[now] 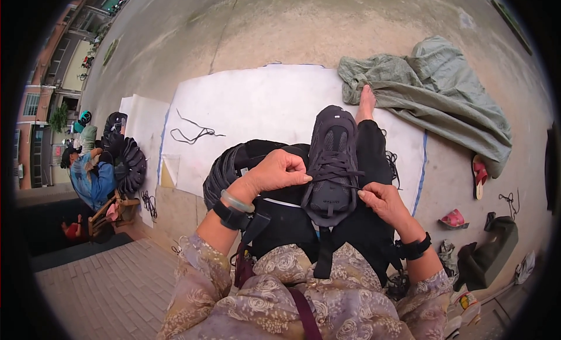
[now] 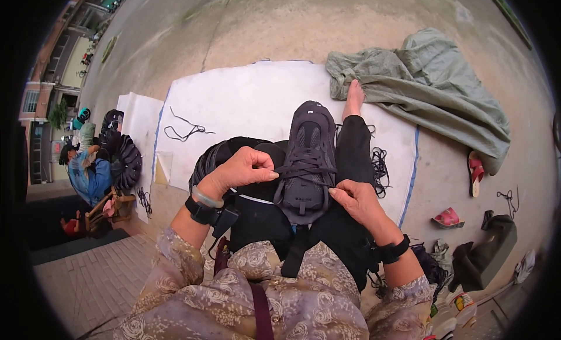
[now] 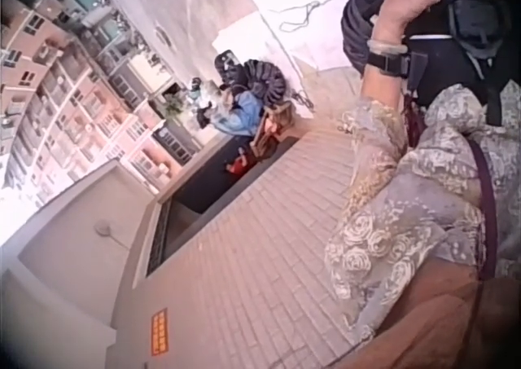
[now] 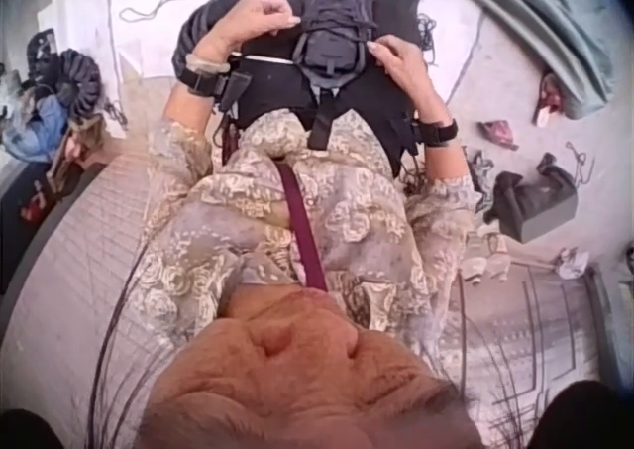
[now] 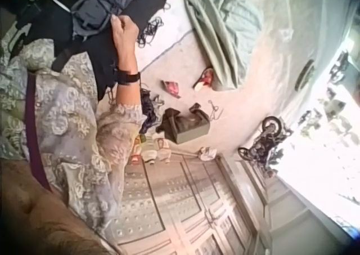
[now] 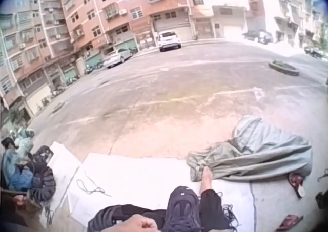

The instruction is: Insert and thread laces into a black sneaker.

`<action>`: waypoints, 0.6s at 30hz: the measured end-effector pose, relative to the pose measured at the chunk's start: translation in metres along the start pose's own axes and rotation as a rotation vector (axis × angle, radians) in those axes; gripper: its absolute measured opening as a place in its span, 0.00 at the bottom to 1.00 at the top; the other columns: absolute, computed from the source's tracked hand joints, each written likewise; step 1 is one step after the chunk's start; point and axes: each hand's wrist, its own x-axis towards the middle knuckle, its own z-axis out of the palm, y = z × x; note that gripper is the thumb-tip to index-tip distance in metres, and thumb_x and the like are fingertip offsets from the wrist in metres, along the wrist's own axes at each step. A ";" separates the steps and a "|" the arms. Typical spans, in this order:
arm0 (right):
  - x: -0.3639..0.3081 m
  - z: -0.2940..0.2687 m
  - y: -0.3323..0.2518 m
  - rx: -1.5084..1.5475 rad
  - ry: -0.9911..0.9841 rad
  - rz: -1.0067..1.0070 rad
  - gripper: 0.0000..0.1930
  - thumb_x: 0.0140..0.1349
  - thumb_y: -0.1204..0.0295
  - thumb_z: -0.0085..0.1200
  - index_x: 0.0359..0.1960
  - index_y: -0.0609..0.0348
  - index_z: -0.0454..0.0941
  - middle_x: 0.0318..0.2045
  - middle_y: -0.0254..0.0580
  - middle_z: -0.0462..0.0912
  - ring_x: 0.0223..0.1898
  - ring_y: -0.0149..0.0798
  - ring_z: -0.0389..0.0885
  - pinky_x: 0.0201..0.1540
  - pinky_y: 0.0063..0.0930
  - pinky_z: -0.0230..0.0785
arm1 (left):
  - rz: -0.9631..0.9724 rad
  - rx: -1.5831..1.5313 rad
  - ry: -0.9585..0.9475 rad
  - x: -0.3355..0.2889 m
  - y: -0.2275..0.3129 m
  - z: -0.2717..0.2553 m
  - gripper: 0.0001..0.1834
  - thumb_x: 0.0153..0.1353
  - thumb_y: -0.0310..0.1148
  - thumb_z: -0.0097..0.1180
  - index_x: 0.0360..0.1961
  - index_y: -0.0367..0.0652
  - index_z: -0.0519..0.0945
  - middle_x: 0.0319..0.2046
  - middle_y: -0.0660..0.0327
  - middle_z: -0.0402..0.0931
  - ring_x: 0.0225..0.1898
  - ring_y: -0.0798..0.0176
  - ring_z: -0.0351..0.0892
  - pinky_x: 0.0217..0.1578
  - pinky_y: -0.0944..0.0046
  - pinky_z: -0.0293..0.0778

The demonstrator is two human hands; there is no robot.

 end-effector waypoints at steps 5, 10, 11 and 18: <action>-0.008 -0.004 0.003 0.000 -0.033 -0.063 0.12 0.61 0.67 0.52 0.25 0.64 0.74 0.16 0.28 0.70 0.21 0.23 0.67 0.24 0.20 0.61 | 0.012 0.265 0.043 0.003 0.013 0.003 0.12 0.50 0.33 0.62 0.19 0.37 0.76 0.20 0.70 0.70 0.22 0.77 0.64 0.25 0.74 0.63; -0.014 -0.014 0.002 -0.244 0.320 -0.347 0.07 0.57 0.75 0.54 0.24 0.64 0.72 0.15 0.41 0.68 0.16 0.34 0.68 0.22 0.27 0.60 | 0.086 -0.392 0.006 0.009 0.006 0.002 0.06 0.47 0.29 0.60 0.18 0.40 0.77 0.35 0.61 0.74 0.37 0.71 0.70 0.42 0.71 0.63; -0.017 -0.017 -0.001 -0.243 0.318 -0.350 0.07 0.57 0.75 0.54 0.24 0.64 0.72 0.15 0.41 0.68 0.16 0.34 0.68 0.22 0.27 0.60 | 0.121 -0.498 0.013 0.008 0.007 0.002 0.04 0.45 0.27 0.60 0.18 0.41 0.76 0.40 0.57 0.74 0.43 0.69 0.70 0.48 0.69 0.61; -0.074 -0.064 0.020 -0.604 0.727 -0.506 0.02 0.54 0.80 0.53 0.29 0.64 0.74 0.19 0.47 0.73 0.19 0.48 0.71 0.22 0.35 0.62 | 0.065 -0.227 0.176 0.030 -0.022 0.032 0.06 0.42 0.25 0.60 0.22 0.40 0.74 0.40 0.62 0.69 0.35 0.70 0.69 0.41 0.70 0.67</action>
